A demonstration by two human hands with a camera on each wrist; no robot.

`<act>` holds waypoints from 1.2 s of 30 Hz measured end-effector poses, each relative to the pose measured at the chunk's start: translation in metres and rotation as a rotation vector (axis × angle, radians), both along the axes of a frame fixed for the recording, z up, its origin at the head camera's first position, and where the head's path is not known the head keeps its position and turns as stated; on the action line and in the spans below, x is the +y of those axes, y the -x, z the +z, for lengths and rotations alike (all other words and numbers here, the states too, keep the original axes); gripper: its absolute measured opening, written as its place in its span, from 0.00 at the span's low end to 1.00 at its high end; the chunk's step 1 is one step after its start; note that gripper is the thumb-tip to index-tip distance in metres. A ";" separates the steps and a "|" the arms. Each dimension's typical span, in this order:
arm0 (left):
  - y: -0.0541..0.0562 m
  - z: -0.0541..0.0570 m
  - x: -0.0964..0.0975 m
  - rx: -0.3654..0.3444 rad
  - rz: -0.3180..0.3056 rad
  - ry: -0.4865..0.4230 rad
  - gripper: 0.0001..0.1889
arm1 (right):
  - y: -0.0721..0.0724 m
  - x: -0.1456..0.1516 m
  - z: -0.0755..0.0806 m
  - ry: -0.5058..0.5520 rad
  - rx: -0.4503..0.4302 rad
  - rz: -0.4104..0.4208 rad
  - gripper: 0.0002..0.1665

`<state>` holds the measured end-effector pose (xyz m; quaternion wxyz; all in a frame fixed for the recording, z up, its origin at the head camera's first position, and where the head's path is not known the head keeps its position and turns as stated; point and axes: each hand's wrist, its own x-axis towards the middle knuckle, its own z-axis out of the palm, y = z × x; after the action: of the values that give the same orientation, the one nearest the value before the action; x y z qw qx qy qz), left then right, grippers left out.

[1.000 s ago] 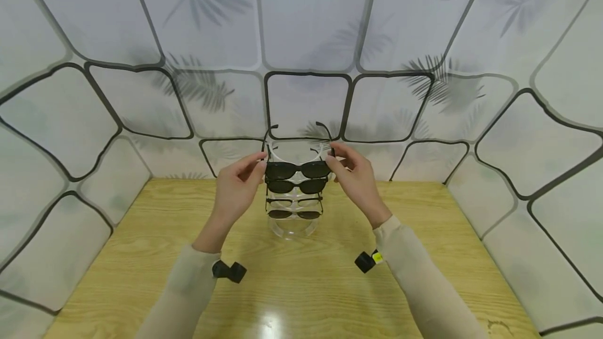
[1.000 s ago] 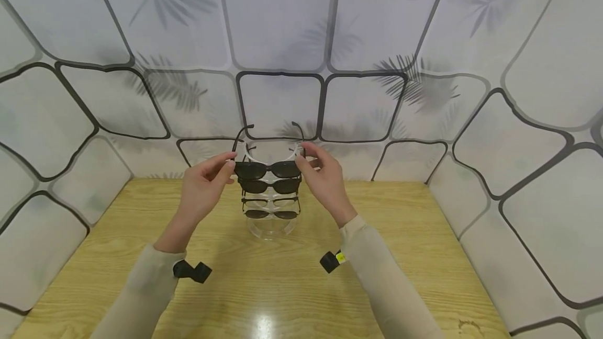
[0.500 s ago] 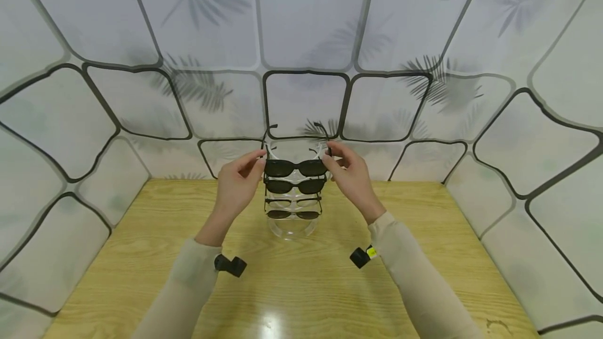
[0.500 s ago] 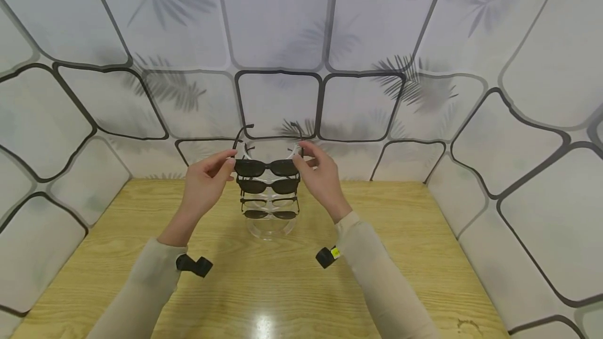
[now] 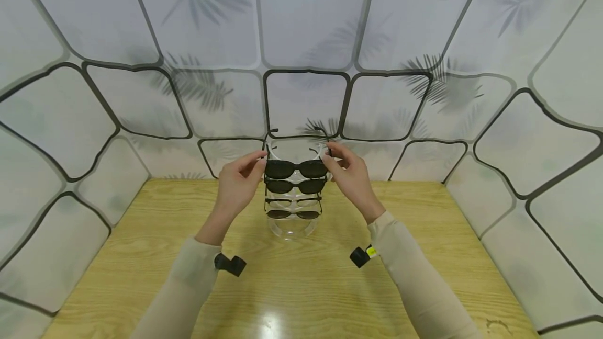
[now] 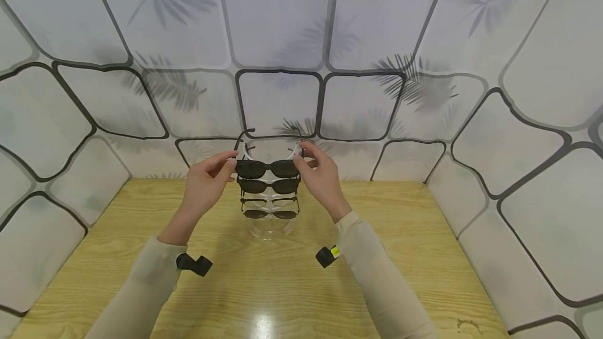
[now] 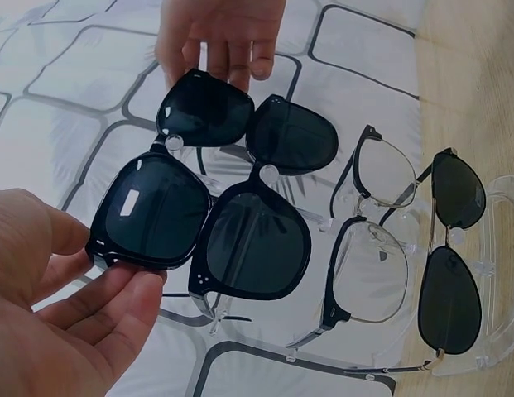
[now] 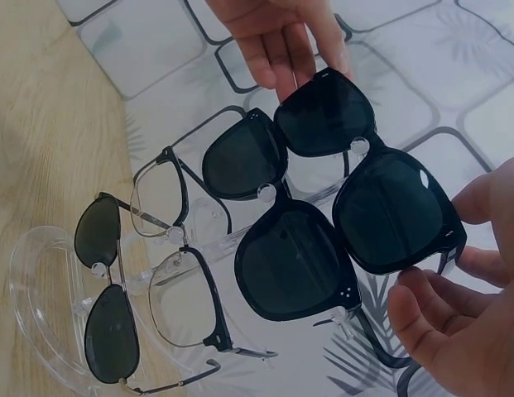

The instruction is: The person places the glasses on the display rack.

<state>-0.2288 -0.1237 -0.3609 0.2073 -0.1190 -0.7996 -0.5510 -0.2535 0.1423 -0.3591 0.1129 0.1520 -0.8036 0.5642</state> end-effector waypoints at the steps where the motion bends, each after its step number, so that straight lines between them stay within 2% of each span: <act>1: 0.000 0.000 0.000 -0.001 -0.001 -0.001 0.16 | 0.000 0.000 0.000 0.003 -0.003 -0.001 0.26; 15: -0.001 0.003 0.003 -0.027 0.015 -0.004 0.14 | -0.001 0.005 0.002 0.012 -0.048 0.010 0.28; 36: -0.002 0.005 0.005 -0.020 -0.004 0.015 0.16 | 0.000 0.012 0.003 -0.031 -0.074 0.021 0.28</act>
<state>-0.2266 -0.1187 -0.3558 0.1973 -0.1169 -0.8054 -0.5466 -0.2531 0.1544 -0.3558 0.0745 0.1412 -0.8144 0.5580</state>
